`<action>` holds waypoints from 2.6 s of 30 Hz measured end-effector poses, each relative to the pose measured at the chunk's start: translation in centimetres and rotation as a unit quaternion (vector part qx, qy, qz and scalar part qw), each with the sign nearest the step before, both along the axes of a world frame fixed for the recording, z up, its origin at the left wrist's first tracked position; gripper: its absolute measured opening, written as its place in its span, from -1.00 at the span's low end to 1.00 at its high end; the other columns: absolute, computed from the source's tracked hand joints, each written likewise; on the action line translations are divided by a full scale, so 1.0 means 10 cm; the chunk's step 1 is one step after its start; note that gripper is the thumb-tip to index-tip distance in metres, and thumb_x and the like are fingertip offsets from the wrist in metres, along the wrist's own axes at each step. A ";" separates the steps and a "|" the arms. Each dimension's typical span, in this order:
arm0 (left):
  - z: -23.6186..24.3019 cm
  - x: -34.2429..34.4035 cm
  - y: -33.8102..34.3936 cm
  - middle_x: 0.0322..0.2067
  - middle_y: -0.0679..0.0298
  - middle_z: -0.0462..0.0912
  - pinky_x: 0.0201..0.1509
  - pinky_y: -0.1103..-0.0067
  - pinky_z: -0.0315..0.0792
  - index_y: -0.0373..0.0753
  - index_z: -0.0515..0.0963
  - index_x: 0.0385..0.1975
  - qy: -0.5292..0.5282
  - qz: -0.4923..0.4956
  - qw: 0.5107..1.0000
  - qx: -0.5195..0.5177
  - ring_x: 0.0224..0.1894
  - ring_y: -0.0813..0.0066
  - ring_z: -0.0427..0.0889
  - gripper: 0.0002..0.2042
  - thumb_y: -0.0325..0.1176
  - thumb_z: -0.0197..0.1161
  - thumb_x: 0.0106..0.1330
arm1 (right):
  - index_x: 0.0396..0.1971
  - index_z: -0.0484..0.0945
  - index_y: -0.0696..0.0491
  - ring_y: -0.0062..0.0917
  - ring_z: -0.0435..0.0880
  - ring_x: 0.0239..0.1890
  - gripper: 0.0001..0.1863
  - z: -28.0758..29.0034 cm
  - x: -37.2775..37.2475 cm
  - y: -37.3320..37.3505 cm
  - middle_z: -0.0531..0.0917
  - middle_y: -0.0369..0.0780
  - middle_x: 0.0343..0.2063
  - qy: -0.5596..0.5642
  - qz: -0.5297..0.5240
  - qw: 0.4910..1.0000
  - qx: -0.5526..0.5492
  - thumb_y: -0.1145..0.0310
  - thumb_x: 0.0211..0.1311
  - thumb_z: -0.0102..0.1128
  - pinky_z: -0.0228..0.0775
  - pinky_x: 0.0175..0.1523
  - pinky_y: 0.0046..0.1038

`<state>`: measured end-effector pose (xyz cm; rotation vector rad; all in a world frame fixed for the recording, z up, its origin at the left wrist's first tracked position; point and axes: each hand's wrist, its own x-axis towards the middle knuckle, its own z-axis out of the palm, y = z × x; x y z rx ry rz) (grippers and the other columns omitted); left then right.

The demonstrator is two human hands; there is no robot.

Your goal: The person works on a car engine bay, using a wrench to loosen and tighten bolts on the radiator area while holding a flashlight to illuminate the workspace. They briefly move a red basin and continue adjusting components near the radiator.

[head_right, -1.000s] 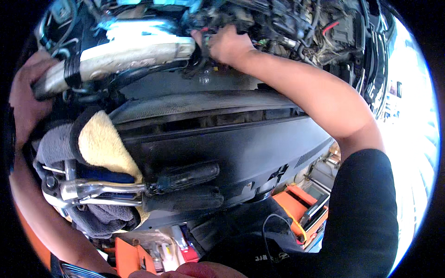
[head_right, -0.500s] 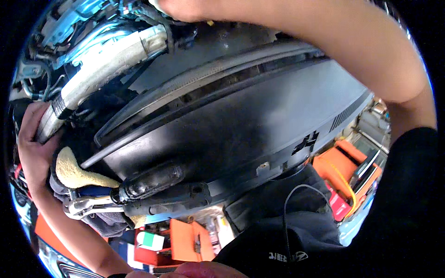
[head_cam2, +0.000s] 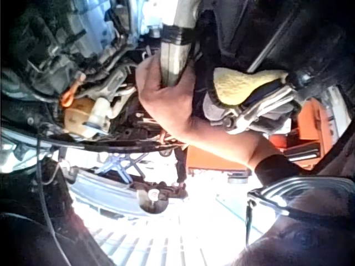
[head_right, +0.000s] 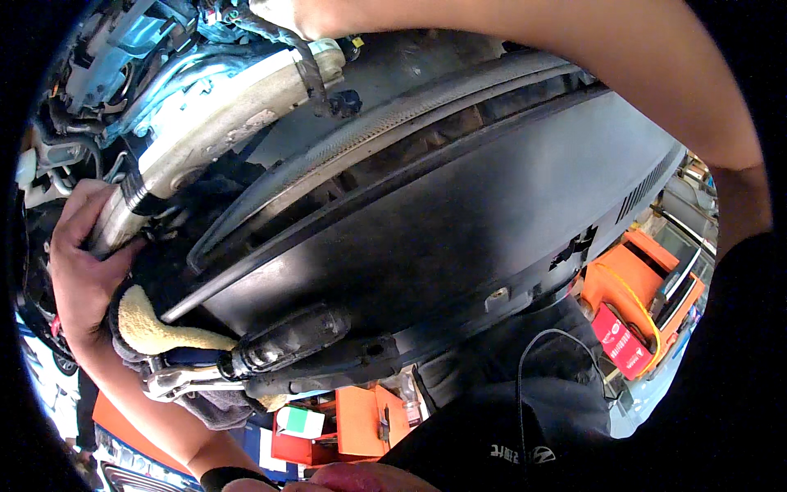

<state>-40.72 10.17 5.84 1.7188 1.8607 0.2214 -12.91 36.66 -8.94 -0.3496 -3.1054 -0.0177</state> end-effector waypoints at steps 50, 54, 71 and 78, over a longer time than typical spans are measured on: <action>-0.10 -0.03 -0.09 -0.24 0.14 0.57 0.07 0.60 0.38 -0.51 0.58 -0.17 -0.007 0.000 1.000 -0.030 -0.14 0.33 0.58 -0.49 -0.68 0.35 -0.30 | -0.14 0.68 0.17 -0.09 0.75 -0.16 -0.61 -0.42 -0.28 0.01 0.74 -0.02 -0.31 -0.059 -0.005 0.997 0.050 0.24 0.46 -0.10 0.58 -0.04 -0.04; -0.06 0.00 -0.07 -0.28 0.18 0.57 0.05 0.62 0.39 -0.48 0.62 -0.19 -0.013 0.009 0.999 -0.048 -0.19 0.35 0.59 -0.51 -0.68 0.35 -0.31 | -0.15 0.70 0.12 -0.10 0.75 -0.16 -0.48 -0.41 -0.40 0.04 0.74 0.03 -0.22 -0.045 -0.099 0.989 -0.100 0.15 0.61 -0.29 0.59 -0.02 -0.08; -0.01 -0.02 -0.09 -0.26 0.11 0.64 0.04 0.49 0.45 -0.42 0.67 -0.13 -0.002 -0.016 1.000 -0.025 -0.17 0.20 0.64 -0.45 -0.62 0.50 -0.32 | -0.38 0.70 0.05 -0.40 0.70 -0.44 -0.47 -0.43 -0.36 0.06 0.73 -0.17 -0.46 -0.013 -0.260 0.881 -0.396 0.07 0.61 -0.21 0.51 -0.32 -0.28; 0.02 -0.07 -0.14 -0.26 0.11 0.63 0.05 0.50 0.46 -0.42 0.66 -0.12 0.002 -0.017 0.999 -0.030 -0.18 0.21 0.64 -0.44 -0.65 0.50 -0.31 | -0.47 0.70 0.02 -0.52 0.68 -0.55 -0.44 -0.46 -0.41 0.09 0.72 -0.25 -0.56 -0.003 -0.310 0.802 -0.511 0.05 0.61 -0.18 0.48 -0.45 -0.36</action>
